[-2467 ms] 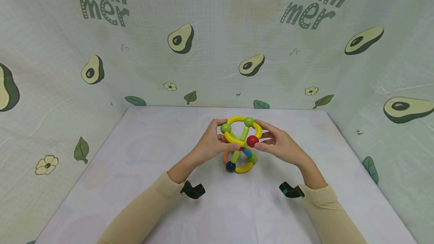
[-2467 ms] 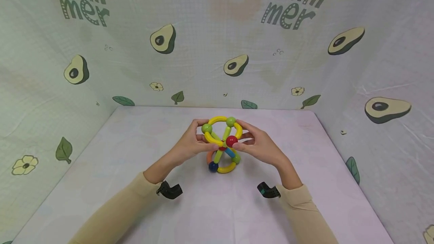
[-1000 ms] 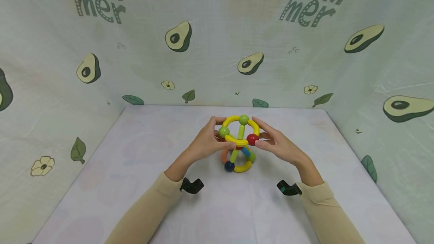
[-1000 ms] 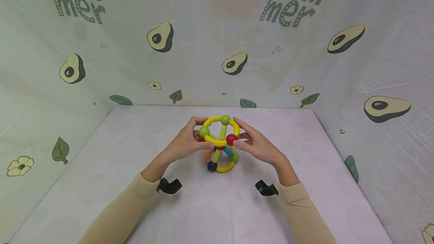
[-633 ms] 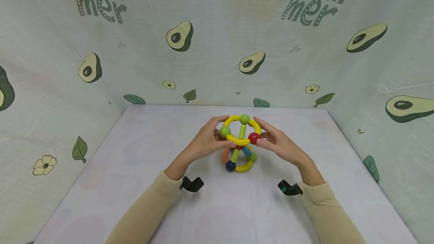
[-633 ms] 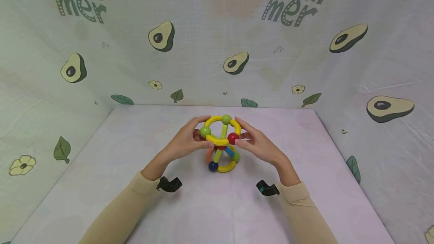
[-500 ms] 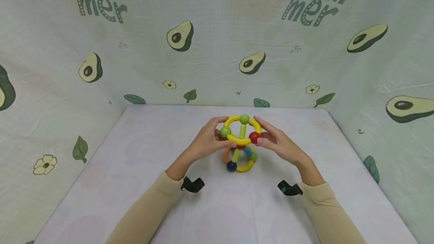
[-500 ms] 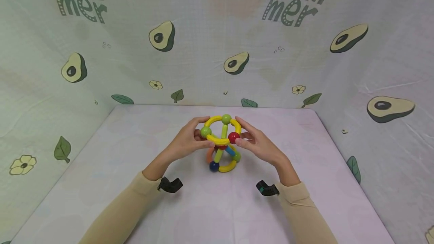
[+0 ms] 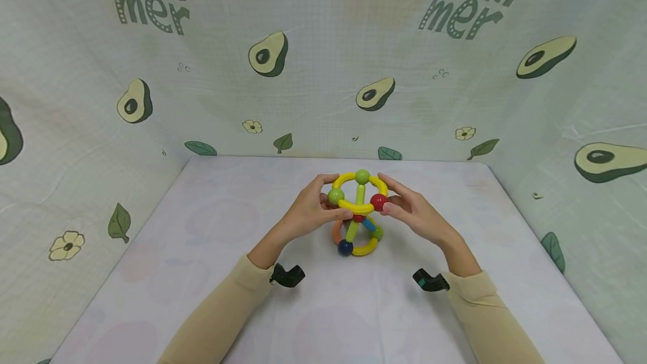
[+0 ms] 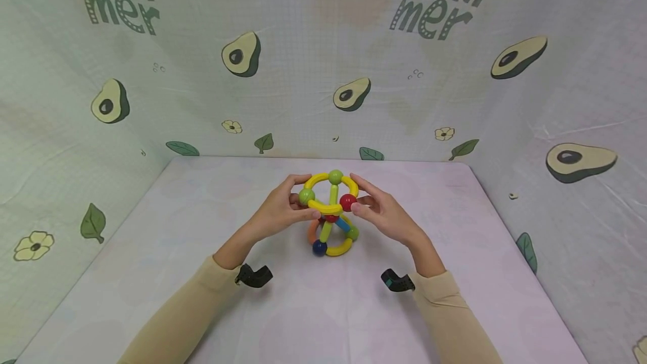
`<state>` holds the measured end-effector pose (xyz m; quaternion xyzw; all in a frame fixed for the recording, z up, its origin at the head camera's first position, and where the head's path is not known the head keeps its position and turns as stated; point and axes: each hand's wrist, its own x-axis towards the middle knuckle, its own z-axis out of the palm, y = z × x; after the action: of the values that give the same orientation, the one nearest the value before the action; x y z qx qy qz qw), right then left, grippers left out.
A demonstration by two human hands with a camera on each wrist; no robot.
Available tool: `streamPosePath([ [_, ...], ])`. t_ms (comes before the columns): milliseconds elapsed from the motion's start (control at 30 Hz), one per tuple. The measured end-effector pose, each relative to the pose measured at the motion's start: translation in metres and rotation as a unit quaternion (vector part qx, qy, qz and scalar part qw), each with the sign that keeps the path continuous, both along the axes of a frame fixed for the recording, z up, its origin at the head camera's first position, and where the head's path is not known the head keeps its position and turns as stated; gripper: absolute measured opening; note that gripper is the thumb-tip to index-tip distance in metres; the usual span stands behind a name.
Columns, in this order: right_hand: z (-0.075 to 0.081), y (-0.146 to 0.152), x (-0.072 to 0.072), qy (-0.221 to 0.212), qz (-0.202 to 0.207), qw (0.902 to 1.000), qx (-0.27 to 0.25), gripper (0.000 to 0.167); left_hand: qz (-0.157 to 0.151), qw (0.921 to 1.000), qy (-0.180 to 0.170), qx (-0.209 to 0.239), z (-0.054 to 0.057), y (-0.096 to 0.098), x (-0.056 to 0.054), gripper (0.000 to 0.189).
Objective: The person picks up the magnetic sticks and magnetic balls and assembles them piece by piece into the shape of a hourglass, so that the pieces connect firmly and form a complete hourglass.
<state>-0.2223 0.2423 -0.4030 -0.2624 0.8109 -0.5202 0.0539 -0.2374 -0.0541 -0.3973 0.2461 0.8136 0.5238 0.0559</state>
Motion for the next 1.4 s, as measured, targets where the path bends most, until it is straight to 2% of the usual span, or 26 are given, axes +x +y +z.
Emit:
streamPosePath([
  [200,0.0033,0.0036,0.0008,0.014,-0.022,0.9993,0.026,0.068,0.005,1.0000,0.006,-0.003,0.0006,0.0006,0.0005,0.091],
  [467,0.0025,0.0061,-0.0001,0.015,-0.002,0.9997,0.019,0.067,0.026,0.9993,0.020,-0.017,0.0016,0.0031,0.0022,0.088],
  [733,0.0027,0.0063,-0.0013,0.016,-0.004,0.9996,0.023,0.068,0.030,0.9991,0.022,-0.017,0.0014,0.0042,0.0026,0.093],
  [967,0.0026,0.0067,-0.0020,0.016,-0.002,0.9994,0.030,0.068,0.043,0.9983,0.031,-0.023,0.0007,0.0046,0.0018,0.089],
  [1400,0.0028,0.0093,-0.0009,0.031,0.001,0.9984,0.048,0.066,0.039,0.9989,0.020,-0.016,0.0014,0.0044,0.0022,0.088],
])
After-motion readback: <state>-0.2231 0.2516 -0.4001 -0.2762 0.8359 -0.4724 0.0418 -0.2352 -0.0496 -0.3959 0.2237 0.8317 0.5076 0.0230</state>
